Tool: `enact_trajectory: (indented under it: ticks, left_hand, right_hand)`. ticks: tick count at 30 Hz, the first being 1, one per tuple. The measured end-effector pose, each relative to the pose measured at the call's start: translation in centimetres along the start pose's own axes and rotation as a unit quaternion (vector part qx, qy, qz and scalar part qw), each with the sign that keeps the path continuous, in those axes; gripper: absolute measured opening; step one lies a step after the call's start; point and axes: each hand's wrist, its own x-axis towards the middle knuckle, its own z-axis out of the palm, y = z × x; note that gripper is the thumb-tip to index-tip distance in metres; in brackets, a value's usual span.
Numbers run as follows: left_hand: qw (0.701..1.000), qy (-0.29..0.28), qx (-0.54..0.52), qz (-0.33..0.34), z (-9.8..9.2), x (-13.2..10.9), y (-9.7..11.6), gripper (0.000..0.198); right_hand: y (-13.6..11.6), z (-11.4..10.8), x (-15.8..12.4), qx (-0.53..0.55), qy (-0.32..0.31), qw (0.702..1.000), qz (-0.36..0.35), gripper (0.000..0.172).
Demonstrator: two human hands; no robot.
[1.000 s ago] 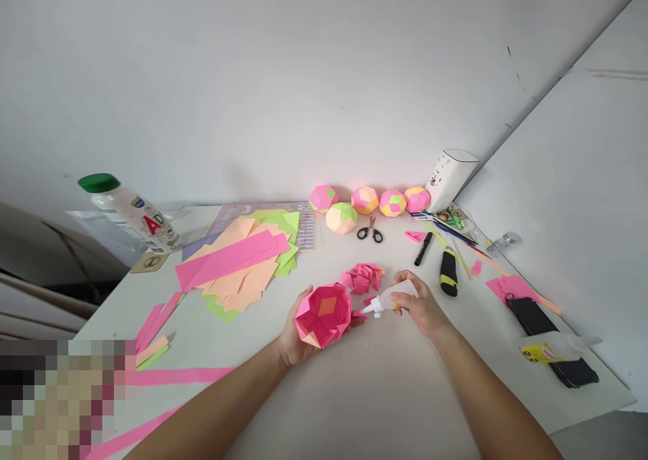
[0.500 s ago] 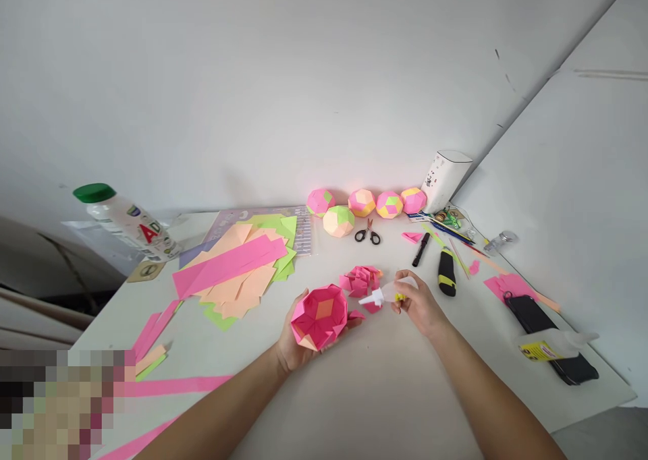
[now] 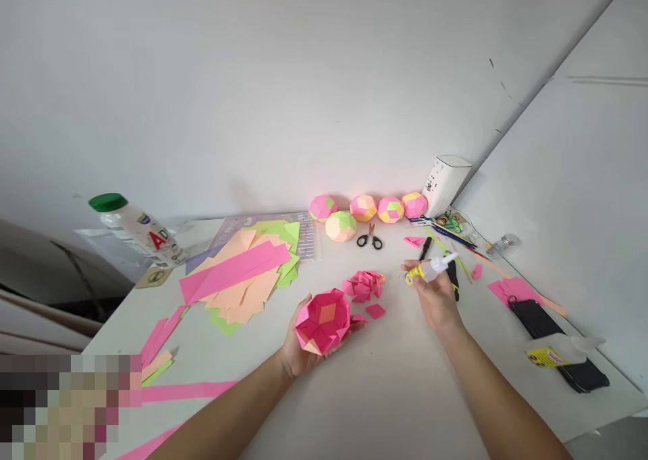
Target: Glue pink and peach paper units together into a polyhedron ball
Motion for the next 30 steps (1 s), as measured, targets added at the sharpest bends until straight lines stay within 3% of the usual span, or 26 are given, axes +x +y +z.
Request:
enact_trajectory:
  ticks: [4, 8, 10, 14, 17, 19, 21, 23, 25, 27, 30]
  left_hand:
    - [1.000, 0.015, -0.016, -0.008, 0.0, 0.2, 0.0, 0.066]
    - [1.000, 0.019, -0.014, -0.001, 0.3, 0.3, 0.0, 0.072]
    - [1.000, 0.022, -0.008, 0.010, 0.4, 0.2, -0.1, 0.069]
    - [0.999, 0.035, -0.008, 0.015, 0.6, 0.1, -0.3, 0.062]
    - [0.999, 0.037, -0.003, 0.019, 0.8, 0.1, -0.4, 0.062]
    - [0.999, 0.043, 0.008, 0.021, 1.0, 0.1, -0.4, 0.064]
    - [0.998, 0.056, 0.020, 0.025, 1.2, 0.1, -0.4, 0.066]
    - [0.997, 0.065, 0.026, 0.030, 1.3, 0.1, -0.4, 0.067]
    - [0.997, 0.066, 0.023, 0.033, 1.4, 0.0, -0.3, 0.068]
    - [0.997, 0.068, 0.014, 0.036, 1.4, 0.0, -0.3, 0.068]
    - [0.997, 0.070, -0.001, 0.034, 1.2, 0.0, -0.3, 0.067]
  right_hand:
    - [1.6, -1.2, 0.8, -0.147, 0.067, 0.987, -0.021, 0.044]
    - [4.1, -2.0, 1.5, -0.315, 0.105, 0.941, 0.059, 0.048]
    - [4.9, -2.1, 1.7, -0.369, 0.102, 0.922, 0.063, 0.048]
    - [5.2, -2.2, 1.7, -0.428, 0.085, 0.899, 0.035, 0.053]
    - [4.9, -2.3, 1.6, -0.474, 0.075, 0.877, 0.025, 0.065]
    - [4.5, -2.2, 1.3, -0.523, 0.071, 0.849, -0.006, 0.073]
    - [3.7, -1.8, 0.6, -0.590, 0.072, 0.801, -0.075, 0.075]
    - [2.7, -0.9, -0.5, -0.653, 0.080, 0.734, -0.169, 0.066]
    - [1.8, 0.3, -1.8, -0.676, 0.075, 0.695, -0.235, 0.047]
    - [1.1, 1.3, -2.8, -0.651, 0.042, 0.699, -0.294, 0.030]
    - [0.8, 2.1, -3.6, -0.634, 0.052, 0.703, -0.319, 0.015]
